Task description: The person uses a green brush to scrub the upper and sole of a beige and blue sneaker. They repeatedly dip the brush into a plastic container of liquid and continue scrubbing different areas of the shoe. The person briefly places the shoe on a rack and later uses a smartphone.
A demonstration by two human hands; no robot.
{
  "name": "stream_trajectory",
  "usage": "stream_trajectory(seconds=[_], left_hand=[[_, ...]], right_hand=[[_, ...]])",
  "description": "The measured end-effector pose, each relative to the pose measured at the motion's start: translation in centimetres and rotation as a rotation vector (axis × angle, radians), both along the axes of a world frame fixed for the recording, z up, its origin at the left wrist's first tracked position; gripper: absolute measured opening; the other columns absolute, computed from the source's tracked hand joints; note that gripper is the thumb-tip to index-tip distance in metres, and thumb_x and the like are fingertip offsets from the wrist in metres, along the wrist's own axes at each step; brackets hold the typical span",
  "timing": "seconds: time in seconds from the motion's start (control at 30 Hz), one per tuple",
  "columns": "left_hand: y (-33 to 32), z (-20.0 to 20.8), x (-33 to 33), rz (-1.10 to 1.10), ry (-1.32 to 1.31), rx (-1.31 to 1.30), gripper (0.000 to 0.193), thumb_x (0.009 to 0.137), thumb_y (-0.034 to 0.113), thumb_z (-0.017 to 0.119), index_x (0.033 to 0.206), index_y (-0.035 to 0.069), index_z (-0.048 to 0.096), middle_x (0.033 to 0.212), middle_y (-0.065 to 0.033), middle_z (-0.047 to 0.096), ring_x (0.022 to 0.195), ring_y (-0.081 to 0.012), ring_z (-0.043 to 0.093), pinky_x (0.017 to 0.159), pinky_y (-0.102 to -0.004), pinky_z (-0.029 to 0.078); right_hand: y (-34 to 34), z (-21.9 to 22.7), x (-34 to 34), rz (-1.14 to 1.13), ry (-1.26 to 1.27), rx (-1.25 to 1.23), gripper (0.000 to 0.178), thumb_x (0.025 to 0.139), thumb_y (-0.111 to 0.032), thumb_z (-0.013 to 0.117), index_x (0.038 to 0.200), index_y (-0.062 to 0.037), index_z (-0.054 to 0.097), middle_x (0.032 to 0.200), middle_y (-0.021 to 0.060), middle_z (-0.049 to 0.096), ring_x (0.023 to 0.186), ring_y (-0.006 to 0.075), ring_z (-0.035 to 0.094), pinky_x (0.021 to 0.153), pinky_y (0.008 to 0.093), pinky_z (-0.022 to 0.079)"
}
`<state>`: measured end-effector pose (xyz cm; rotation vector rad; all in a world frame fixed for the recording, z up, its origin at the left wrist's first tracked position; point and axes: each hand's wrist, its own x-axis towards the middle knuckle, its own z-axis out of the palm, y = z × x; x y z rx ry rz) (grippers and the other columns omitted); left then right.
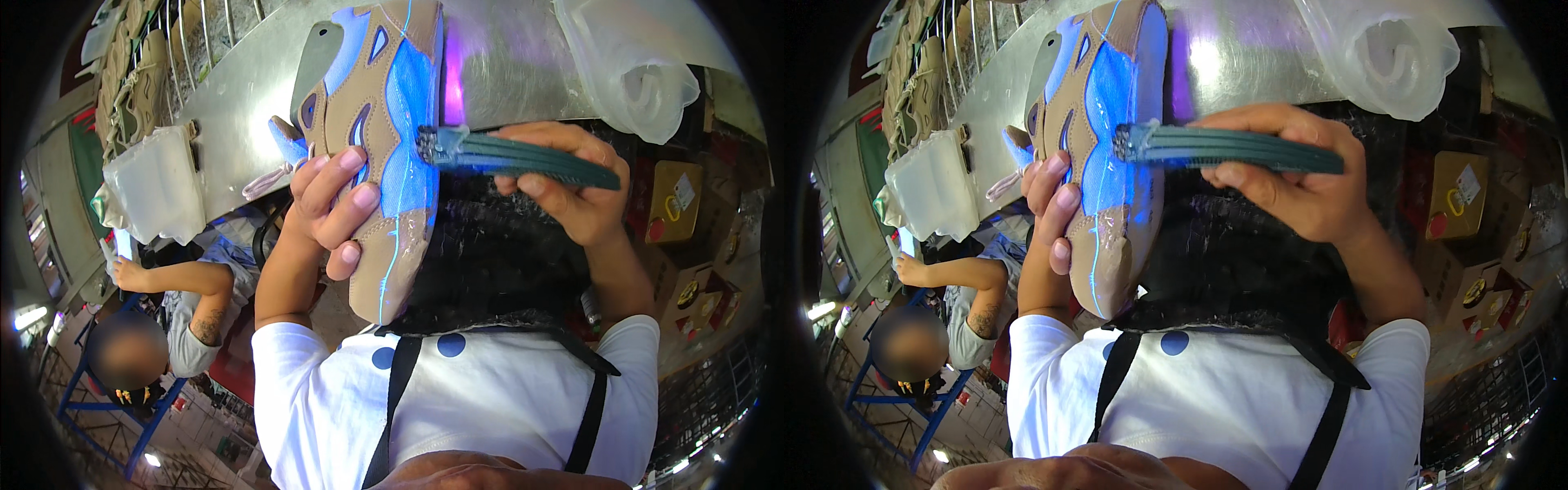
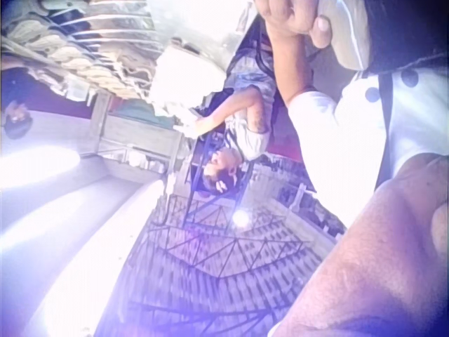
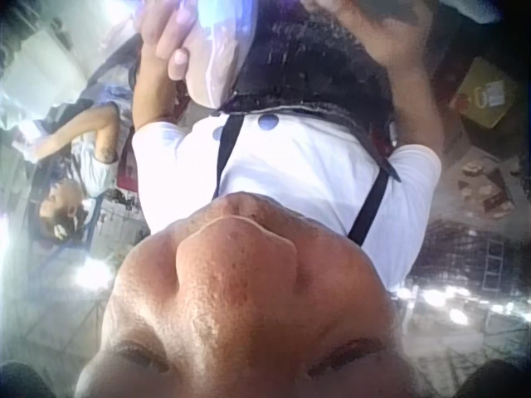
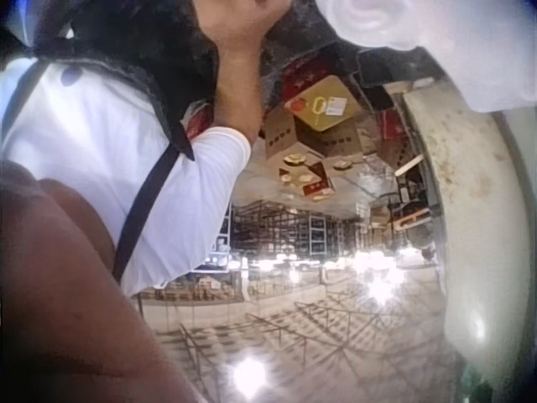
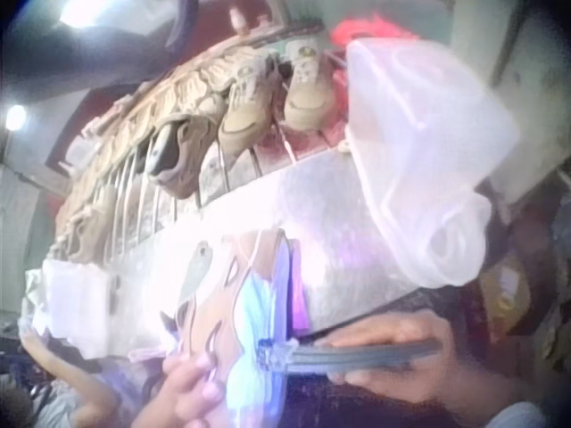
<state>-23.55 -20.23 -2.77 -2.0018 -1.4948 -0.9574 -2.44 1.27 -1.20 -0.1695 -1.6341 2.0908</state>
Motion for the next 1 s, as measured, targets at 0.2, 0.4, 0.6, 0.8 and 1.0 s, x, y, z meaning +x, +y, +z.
stream_trajectory(seconds=[0.2, 0.4, 0.6, 0.8, 1.0], left_hand=[[0.2, 1.0, -0.4, -0.038, 0.082, -0.064, 0.071, 0.092, 0.021, 0.067, 0.146, 0.011, 0.021, 0.132, -0.017, 0.054, 0.109, -0.041, 0.066, 0.101, -0.0547, 0.045], [-0.1, 2.3, -1.0, -0.072, 0.138, -0.141, 0.061, 0.096, 0.019, 0.059, 0.143, 0.013, 0.022, 0.13, -0.0169, 0.055, 0.108, -0.0414, 0.067, 0.097, -0.0539, 0.048], [0.4, 2.4, -1.2, -0.094, 0.15, -0.109, 0.053, 0.096, 0.017, 0.057, 0.137, 0.014, 0.024, 0.13, -0.0171, 0.057, 0.108, -0.0422, 0.067, 0.091, -0.0527, 0.051], [0.8, 2.8, -1.0, -0.104, 0.137, -0.09, 0.043, 0.097, 0.019, 0.052, 0.132, 0.012, 0.028, 0.128, -0.0207, 0.061, 0.106, -0.0434, 0.067, 0.088, -0.0533, 0.053], [1.4, 4.7, -0.7, -0.122, 0.118, -0.208, 0.042, 0.096, 0.016, 0.052, 0.131, 0.008, 0.029, 0.126, -0.0238, 0.063, 0.105, -0.0445, 0.067, 0.087, -0.0543, 0.054]], right_hand=[[-1.7, 1.6, 1.2, -0.078, -0.039, -0.011, 0.021, 0.089, 0.005, 0.073, 0.109, 0.0102, 0.069, 0.099, 0.0212, 0.076, 0.076, 0.0177, 0.075, 0.064, 0.0259, 0.06], [-0.4, 3.0, 1.4, 0.033, -0.09, 0.054, 0.019, 0.086, 0.003, 0.075, 0.103, 0.0089, 0.071, 0.099, 0.0211, 0.076, 0.08, 0.0202, 0.076, 0.07, 0.0289, 0.061], [1.2, 2.1, 1.0, 0.184, 0.087, 0.19, 0.024, 0.085, 0.002, 0.071, 0.107, 0.0125, 0.068, 0.101, 0.0302, 0.072, 0.072, 0.0215, 0.073, 0.066, 0.0311, 0.061], [-0.1, 2.4, 2.0, 0.135, 0.182, 0.232, 0.028, 0.083, 0.0, 0.072, 0.107, 0.0115, 0.066, 0.1, 0.03, 0.073, 0.071, 0.0242, 0.074, 0.062, 0.032, 0.061], [-1.8, 4.3, 3.1, 0.062, 0.201, 0.342, 0.036, 0.078, -0.002, 0.075, 0.11, 0.0088, 0.064, 0.098, 0.0303, 0.073, 0.073, 0.0288, 0.076, 0.06, 0.0326, 0.062]])
